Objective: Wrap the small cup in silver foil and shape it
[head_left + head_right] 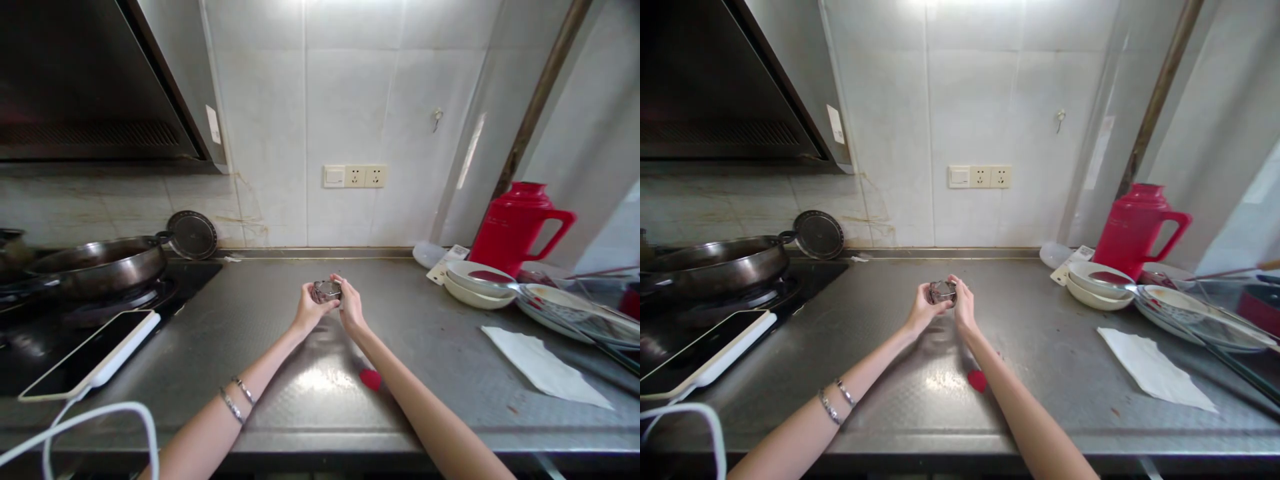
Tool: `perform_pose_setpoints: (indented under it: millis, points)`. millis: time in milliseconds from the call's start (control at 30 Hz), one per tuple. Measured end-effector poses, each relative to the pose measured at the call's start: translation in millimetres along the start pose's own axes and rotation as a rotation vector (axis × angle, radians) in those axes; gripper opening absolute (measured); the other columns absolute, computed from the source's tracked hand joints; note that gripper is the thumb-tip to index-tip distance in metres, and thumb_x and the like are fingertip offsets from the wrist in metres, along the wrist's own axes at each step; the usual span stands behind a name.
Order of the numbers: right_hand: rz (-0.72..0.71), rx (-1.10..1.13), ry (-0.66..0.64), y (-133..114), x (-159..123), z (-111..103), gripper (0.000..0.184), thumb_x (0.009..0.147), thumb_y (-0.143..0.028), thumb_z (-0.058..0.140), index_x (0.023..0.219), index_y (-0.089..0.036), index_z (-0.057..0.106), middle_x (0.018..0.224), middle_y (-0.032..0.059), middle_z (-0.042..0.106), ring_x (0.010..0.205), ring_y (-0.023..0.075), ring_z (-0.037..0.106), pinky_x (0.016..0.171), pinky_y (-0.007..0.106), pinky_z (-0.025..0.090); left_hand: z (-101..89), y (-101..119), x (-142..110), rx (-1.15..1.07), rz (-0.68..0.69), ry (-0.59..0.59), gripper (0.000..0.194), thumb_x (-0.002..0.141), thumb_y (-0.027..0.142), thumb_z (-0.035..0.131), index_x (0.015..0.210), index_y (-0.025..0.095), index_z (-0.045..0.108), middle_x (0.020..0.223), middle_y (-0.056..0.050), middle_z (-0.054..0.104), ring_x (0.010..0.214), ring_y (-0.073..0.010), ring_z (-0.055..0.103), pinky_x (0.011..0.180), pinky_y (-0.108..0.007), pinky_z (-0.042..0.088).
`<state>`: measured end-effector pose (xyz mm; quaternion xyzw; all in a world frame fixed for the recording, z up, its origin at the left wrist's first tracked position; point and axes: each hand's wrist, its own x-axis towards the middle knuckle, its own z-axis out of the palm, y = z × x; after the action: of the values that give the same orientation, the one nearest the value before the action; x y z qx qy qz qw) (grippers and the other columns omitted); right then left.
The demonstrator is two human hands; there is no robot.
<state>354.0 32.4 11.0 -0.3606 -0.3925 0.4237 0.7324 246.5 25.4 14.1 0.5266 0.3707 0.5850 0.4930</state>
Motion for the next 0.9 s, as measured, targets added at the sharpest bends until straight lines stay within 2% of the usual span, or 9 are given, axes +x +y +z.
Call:
perform_pose_setpoints:
  millis: [67, 133, 200, 300, 400, 500, 733, 800, 900]
  points:
    - [-0.006, 0.016, -0.006, 0.0, -1.2, 1.7, 0.040, 0.077, -0.050, 0.057, 0.097, -0.019, 0.072, 0.109, 0.0078, 0.071, 0.104, 0.0226, 0.063, 0.091, 0.034, 0.045, 1.0, 0.9, -0.9, -0.042, -0.026, -0.042, 0.078, 0.044, 0.028, 0.089, 0.107, 0.020, 0.043, 0.110, -0.008, 0.057, 0.095, -0.0220, 0.060, 0.072, -0.036, 0.056]
    - [0.015, 0.041, -0.005, -0.6, -0.4, 1.3, 0.040, 0.075, -0.051, 0.058, 0.095, -0.019, 0.072, 0.108, 0.0075, 0.071, 0.103, 0.0227, 0.063, 0.090, 0.034, 0.046, 0.6, 2.1, -0.8, -0.085, -0.026, -0.097, 0.078, 0.044, 0.026, 0.089, 0.108, 0.020, 0.044, 0.108, -0.007, 0.058, 0.097, -0.0221, 0.060, 0.080, -0.038, 0.054]
    - [0.060, 0.063, 0.003, -1.3, 2.5, -1.4, 0.041, 0.073, -0.052, 0.059, 0.094, -0.019, 0.073, 0.107, 0.0076, 0.072, 0.099, 0.0233, 0.065, 0.085, 0.034, 0.049, -1.0, 3.7, -0.4, -0.109, -0.041, -0.180, 0.070, 0.049, 0.026, 0.087, 0.106, 0.018, 0.048, 0.106, -0.007, 0.060, 0.100, -0.0226, 0.060, 0.089, -0.040, 0.050]
    - [0.111, 0.075, 0.009, -2.1, 8.4, -7.3, 0.043, 0.071, -0.053, 0.061, 0.091, -0.017, 0.073, 0.101, 0.0085, 0.073, 0.088, 0.0236, 0.067, 0.077, 0.033, 0.051, -3.3, 6.5, -0.7, -0.121, -0.094, -0.336, 0.053, 0.060, 0.028, 0.081, 0.105, 0.017, 0.055, 0.109, -0.010, 0.064, 0.105, -0.0252, 0.060, 0.093, -0.042, 0.048]
    - [0.130, 0.079, 0.000, -2.7, 12.4, -11.4, 0.043, 0.069, -0.052, 0.062, 0.087, -0.015, 0.073, 0.094, 0.0089, 0.075, 0.082, 0.0236, 0.068, 0.073, 0.034, 0.051, -3.2, 9.3, -1.5, -0.129, -0.062, -0.396, 0.050, 0.059, 0.025, 0.082, 0.103, 0.015, 0.060, 0.108, -0.011, 0.067, 0.104, -0.0262, 0.062, 0.094, -0.040, 0.047]
    - [0.153, 0.087, -0.012, -2.7, 13.6, -11.5, 0.041, 0.068, -0.052, 0.062, 0.085, -0.015, 0.073, 0.089, 0.0085, 0.075, 0.076, 0.0239, 0.068, 0.070, 0.034, 0.052, -1.8, 11.9, -2.0, -0.109, -0.026, -0.382, 0.055, 0.054, 0.023, 0.085, 0.103, 0.012, 0.062, 0.105, -0.011, 0.069, 0.101, -0.0257, 0.064, 0.094, -0.038, 0.047]
    - [0.150, 0.084, 0.017, 1.4, 15.5, -9.1, 0.041, 0.068, -0.054, 0.062, 0.079, -0.016, 0.073, 0.080, 0.0079, 0.075, 0.070, 0.0239, 0.068, 0.064, 0.033, 0.051, 1.0, 11.0, -2.9, -0.078, 0.066, -0.318, 0.059, 0.056, 0.020, 0.083, 0.110, 0.013, 0.060, 0.111, -0.010, 0.068, 0.102, -0.0231, 0.064, 0.096, -0.037, 0.046]
    - [0.126, 0.071, 0.043, 2.1, 14.6, -8.9, 0.041, 0.069, -0.054, 0.061, 0.080, -0.016, 0.073, 0.082, 0.0081, 0.075, 0.075, 0.0243, 0.068, 0.068, 0.033, 0.050, 2.4, 7.5, -2.2, -0.066, 0.101, -0.262, 0.057, 0.056, 0.019, 0.083, 0.108, 0.014, 0.059, 0.110, -0.010, 0.068, 0.101, -0.0224, 0.064, 0.096, -0.036, 0.047]
    - [0.081, 0.045, 0.082, 2.4, 9.9, -7.4, 0.040, 0.071, -0.052, 0.060, 0.084, -0.016, 0.074, 0.092, 0.0079, 0.074, 0.091, 0.0241, 0.066, 0.079, 0.033, 0.048, 2.2, 0.7, 1.7, -0.023, 0.136, -0.108, 0.056, 0.056, 0.018, 0.083, 0.106, 0.014, 0.057, 0.106, -0.010, 0.068, 0.099, -0.0213, 0.064, 0.095, -0.037, 0.047]
